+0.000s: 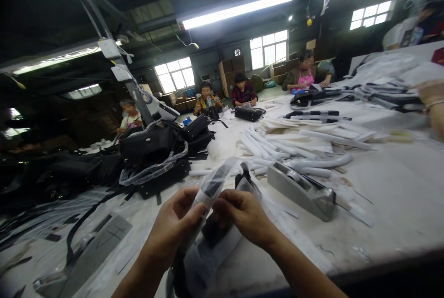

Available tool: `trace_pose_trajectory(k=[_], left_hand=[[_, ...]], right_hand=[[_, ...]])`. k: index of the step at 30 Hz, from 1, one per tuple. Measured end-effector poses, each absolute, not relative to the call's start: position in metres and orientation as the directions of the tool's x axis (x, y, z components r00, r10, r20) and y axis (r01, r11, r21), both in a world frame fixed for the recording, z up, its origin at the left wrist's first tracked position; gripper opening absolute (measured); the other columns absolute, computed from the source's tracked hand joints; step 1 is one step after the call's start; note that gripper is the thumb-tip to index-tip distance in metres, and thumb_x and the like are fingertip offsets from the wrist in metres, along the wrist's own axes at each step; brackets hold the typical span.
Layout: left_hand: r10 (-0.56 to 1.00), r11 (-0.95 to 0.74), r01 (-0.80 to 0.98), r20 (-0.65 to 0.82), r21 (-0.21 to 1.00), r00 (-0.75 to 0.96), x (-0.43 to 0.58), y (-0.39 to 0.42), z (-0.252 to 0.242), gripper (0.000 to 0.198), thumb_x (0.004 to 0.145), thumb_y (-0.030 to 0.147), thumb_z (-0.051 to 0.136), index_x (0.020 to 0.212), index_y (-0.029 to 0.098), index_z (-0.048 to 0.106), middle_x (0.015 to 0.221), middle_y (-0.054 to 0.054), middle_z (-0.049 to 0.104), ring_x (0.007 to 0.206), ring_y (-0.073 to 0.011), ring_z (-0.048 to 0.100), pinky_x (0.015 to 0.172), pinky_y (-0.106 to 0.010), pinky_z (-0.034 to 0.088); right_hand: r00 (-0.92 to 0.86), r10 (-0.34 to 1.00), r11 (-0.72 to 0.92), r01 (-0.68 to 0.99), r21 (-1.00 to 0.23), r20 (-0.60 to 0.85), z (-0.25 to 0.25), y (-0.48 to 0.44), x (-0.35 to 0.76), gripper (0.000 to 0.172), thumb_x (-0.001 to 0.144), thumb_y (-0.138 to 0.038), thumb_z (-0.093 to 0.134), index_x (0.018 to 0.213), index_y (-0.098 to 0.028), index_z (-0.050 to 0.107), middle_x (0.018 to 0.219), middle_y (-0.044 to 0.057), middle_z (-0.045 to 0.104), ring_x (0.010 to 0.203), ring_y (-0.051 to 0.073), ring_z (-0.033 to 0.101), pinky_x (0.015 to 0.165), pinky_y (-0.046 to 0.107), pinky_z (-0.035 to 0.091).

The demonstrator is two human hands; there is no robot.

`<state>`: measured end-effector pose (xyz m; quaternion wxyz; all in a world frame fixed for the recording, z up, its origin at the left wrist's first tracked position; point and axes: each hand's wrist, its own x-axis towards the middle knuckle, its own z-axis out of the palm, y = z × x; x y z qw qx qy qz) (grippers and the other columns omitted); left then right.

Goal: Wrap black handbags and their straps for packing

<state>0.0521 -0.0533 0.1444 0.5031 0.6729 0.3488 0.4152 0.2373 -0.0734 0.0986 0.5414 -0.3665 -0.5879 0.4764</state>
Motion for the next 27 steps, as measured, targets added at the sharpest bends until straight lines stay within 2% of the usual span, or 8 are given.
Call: trace_pose_trajectory(k=[4,8,13,17,19,21,23,27], left_hand=[[0.870,-0.143,-0.003,0.127,0.990,0.477,0.054,-0.055,0.148,0.036,0.081,0.045,0.073,0.103,0.017,0.066,0.097,-0.009,0.074,0.091,-0.0245,0.068,0.080,-0.032,0.050],[0.878,-0.198,0.100,0.131,0.975,0.461,0.054,-0.058,0.154,0.037,0.080,0.047,0.073,0.101,0.017,0.066,0.098,-0.009,0.073,0.093,-0.0258,0.068,0.082,-0.034,0.050],[0.876,-0.302,0.237,0.171,0.923,0.451,0.055,-0.060,0.158,0.031,0.082,0.044,0.072,0.100,0.019,0.065,0.100,-0.009,0.073,0.100,-0.0267,0.067,0.088,-0.036,0.049],[0.904,-0.230,0.196,0.135,0.953,0.405,0.056,-0.058,0.154,0.046,0.081,0.043,0.073,0.119,0.021,0.059,0.099,-0.008,0.073,0.095,-0.0241,0.068,0.083,-0.033,0.050],[0.925,-0.192,0.138,0.132,0.972,0.357,0.055,-0.056,0.150,0.064,0.080,0.044,0.074,0.135,0.023,0.047,0.094,-0.006,0.073,0.089,-0.0224,0.068,0.081,-0.033,0.050],[0.940,-0.196,0.114,0.154,0.974,0.306,0.056,-0.054,0.147,0.077,0.080,0.044,0.074,0.144,0.025,0.036,0.092,-0.004,0.072,0.089,-0.0222,0.069,0.084,-0.035,0.050],[0.943,-0.234,0.131,0.192,0.963,0.272,0.058,-0.055,0.143,0.083,0.079,0.043,0.075,0.147,0.025,0.031,0.093,-0.003,0.072,0.094,-0.0233,0.069,0.088,-0.037,0.049],[0.930,-0.306,0.150,0.262,0.940,0.257,0.064,-0.062,0.142,0.083,0.081,0.042,0.075,0.150,0.027,0.030,0.094,-0.002,0.071,0.099,-0.0230,0.068,0.098,-0.041,0.046]], right_hand=[[-0.222,0.933,0.260,-0.122,-0.958,0.282,0.106,-0.071,0.242,0.038,0.088,-0.056,0.062,0.082,-0.019,0.071,0.071,0.001,0.067,0.061,0.013,0.060,0.059,0.024,0.048],[-0.283,0.924,0.237,-0.102,-0.966,0.257,0.118,-0.069,0.245,0.033,0.086,-0.050,0.064,0.082,-0.018,0.071,0.064,0.000,0.064,0.055,0.012,0.057,0.054,0.022,0.046],[-0.117,0.968,0.238,0.150,-0.960,0.222,0.119,-0.060,0.240,0.024,0.079,-0.026,0.063,0.057,-0.018,0.062,0.048,-0.003,0.057,0.042,0.011,0.051,0.040,0.020,0.035],[-0.048,0.942,0.330,0.312,-0.891,0.332,0.120,-0.061,0.239,0.016,0.075,-0.016,0.061,0.063,-0.018,0.070,0.055,-0.001,0.064,0.052,0.014,0.059,0.048,0.021,0.040],[-0.078,0.941,0.338,0.230,-0.912,0.329,0.124,-0.068,0.241,0.017,0.080,-0.018,0.060,0.074,-0.020,0.075,0.063,0.000,0.069,0.061,0.016,0.064,0.058,0.024,0.048],[-0.160,0.932,0.331,0.018,-0.944,0.324,0.127,-0.078,0.242,0.020,0.086,-0.025,0.061,0.097,-0.023,0.077,0.085,0.002,0.075,0.082,0.020,0.069,0.079,0.030,0.054],[-0.231,0.921,0.274,-0.192,-0.942,0.315,0.131,-0.086,0.240,0.031,0.089,-0.036,0.063,0.117,-0.024,0.072,0.107,0.004,0.074,0.103,0.023,0.067,0.097,0.036,0.049],[-0.115,0.974,0.156,-0.298,-0.942,0.197,0.132,-0.087,0.227,0.037,0.082,-0.049,0.073,0.106,-0.022,0.075,0.104,0.006,0.076,0.102,0.026,0.068,0.096,0.039,0.051]])
